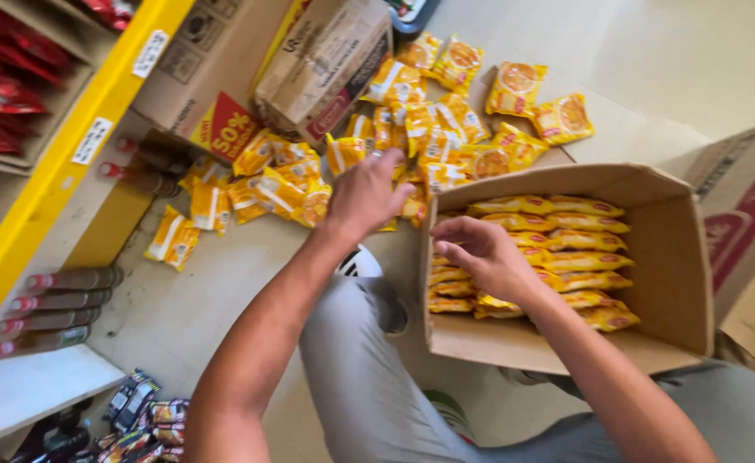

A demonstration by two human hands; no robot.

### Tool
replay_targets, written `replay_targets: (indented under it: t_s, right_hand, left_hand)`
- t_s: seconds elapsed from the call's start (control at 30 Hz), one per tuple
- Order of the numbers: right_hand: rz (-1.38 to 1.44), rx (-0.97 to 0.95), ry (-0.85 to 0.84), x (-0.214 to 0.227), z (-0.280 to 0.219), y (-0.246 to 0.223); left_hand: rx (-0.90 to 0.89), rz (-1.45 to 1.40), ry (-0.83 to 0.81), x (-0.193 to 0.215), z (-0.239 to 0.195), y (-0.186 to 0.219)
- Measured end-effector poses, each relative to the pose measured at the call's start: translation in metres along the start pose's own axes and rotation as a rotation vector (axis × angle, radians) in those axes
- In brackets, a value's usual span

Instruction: Pack individual instant noodle packets into a cardboard box on the floor.

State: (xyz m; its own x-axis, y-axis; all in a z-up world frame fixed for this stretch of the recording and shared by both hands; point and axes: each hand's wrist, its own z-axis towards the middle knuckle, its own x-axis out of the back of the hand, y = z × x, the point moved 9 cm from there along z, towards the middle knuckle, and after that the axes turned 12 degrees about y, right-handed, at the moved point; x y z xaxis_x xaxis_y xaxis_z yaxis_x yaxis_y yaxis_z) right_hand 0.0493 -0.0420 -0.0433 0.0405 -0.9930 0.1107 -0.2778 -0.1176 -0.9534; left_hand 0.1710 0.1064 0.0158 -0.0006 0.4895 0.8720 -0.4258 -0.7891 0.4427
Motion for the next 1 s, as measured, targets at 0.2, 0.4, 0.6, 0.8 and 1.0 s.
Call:
replay_targets:
  t_s: [0.2,0.4,0.6,0.8,1.0]
  right_hand:
    - [0.192,-0.038,0.011,-0.125,0.09,0.006]
    - [0.244,-0.628,0.191,-0.237,0.224,0.234]
    - [-0.137,-0.34,0.419,-0.262,0.299,0.388]
    - [0.03,-0.585,0.196,-0.3,0.293,0.356]
    - [-0.202,-0.092,0.088,-0.313,0.303,0.399]
  left_hand:
    - [0.404,-0.125,0.168,-0.012,-0.026,-0.198]
    - [1.175,-0.467,0.224,-0.163,-0.133,-0.408]
    - [1.593,-0.827,0.288,-0.275,-0.232,-0.473]
    - [1.525,-1.265,0.279,-0.363,-0.249,-0.498]
    - [1.589,-1.355,0.406,-0.341,-0.206,-0.455]
